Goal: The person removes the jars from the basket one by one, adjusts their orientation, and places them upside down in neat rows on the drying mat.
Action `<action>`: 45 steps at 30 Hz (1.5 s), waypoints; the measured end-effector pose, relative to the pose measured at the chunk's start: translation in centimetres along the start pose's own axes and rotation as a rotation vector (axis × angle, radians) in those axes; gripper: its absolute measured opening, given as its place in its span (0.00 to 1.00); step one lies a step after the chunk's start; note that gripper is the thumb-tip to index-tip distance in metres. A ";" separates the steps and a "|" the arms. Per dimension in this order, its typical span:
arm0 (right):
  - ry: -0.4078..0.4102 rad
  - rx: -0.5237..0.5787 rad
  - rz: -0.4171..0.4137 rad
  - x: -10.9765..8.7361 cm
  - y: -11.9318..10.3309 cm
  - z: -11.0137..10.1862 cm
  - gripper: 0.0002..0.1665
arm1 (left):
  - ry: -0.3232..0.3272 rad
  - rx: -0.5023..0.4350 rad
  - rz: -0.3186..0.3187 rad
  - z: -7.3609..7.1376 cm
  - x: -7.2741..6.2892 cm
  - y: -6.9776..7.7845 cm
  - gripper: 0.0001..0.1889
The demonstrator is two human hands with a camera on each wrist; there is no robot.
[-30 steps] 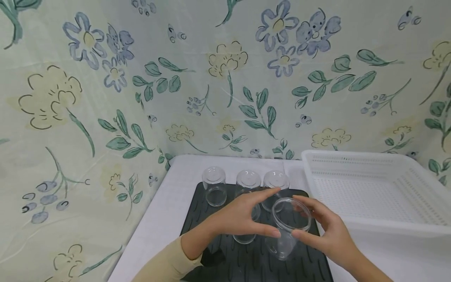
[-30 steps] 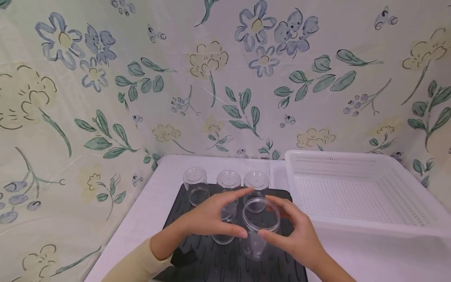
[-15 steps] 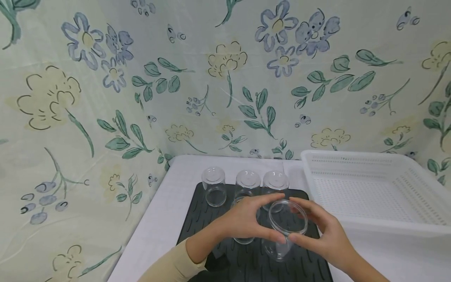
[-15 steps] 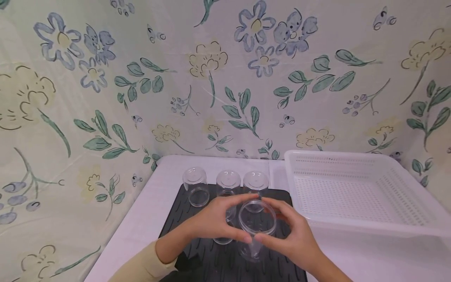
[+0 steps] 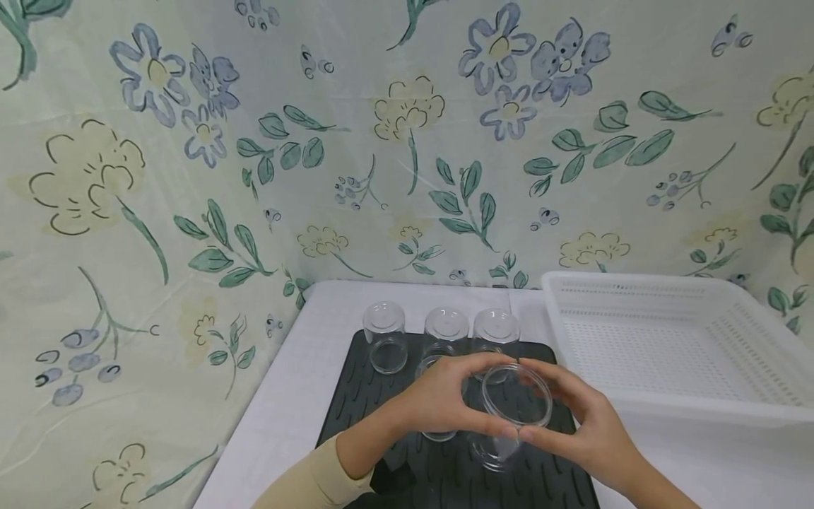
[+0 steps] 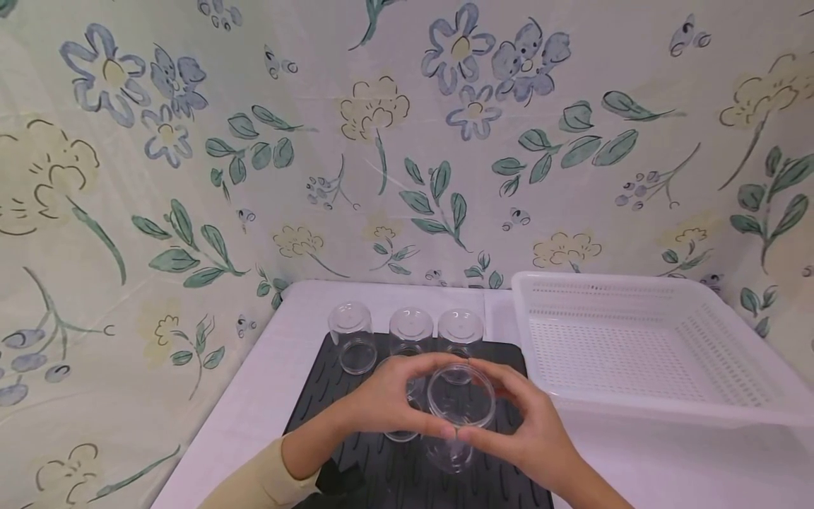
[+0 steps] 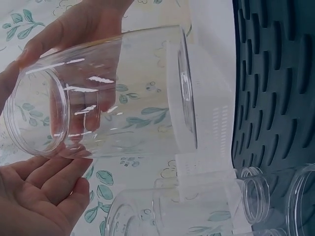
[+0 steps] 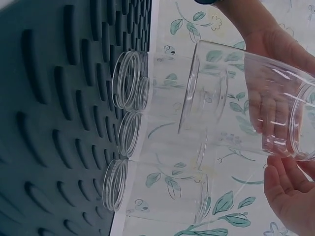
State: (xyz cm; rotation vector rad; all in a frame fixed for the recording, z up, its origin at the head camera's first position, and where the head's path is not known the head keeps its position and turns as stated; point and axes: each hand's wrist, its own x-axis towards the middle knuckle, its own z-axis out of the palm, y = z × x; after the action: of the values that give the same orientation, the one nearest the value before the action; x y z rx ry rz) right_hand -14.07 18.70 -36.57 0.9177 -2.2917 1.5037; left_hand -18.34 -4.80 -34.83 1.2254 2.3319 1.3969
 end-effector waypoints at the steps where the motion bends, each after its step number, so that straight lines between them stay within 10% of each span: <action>1: -0.005 0.007 0.000 0.0 0.0 0.0 0.46 | 0.004 -0.005 0.001 0.0 0.0 0.0 0.38; 22: -0.239 0.057 0.142 -1.9 4.8 2.1 0.54 | 0.074 -0.042 0.083 -0.4 0.1 1.3 0.38; 33: -0.203 0.116 0.149 -2.3 5.6 3.6 0.45 | 0.076 -0.071 0.066 -0.8 -0.3 1.4 0.36; 45: -0.145 0.128 0.161 -3.4 5.3 0.4 0.44 | 0.111 -0.108 0.044 -1.5 -1.1 0.6 0.38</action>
State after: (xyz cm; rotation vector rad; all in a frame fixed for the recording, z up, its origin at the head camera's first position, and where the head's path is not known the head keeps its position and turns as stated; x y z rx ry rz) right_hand -14.73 21.05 -42.42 0.9215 -2.4474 1.7196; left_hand -18.02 -6.48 -33.81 1.2049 2.2783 1.6225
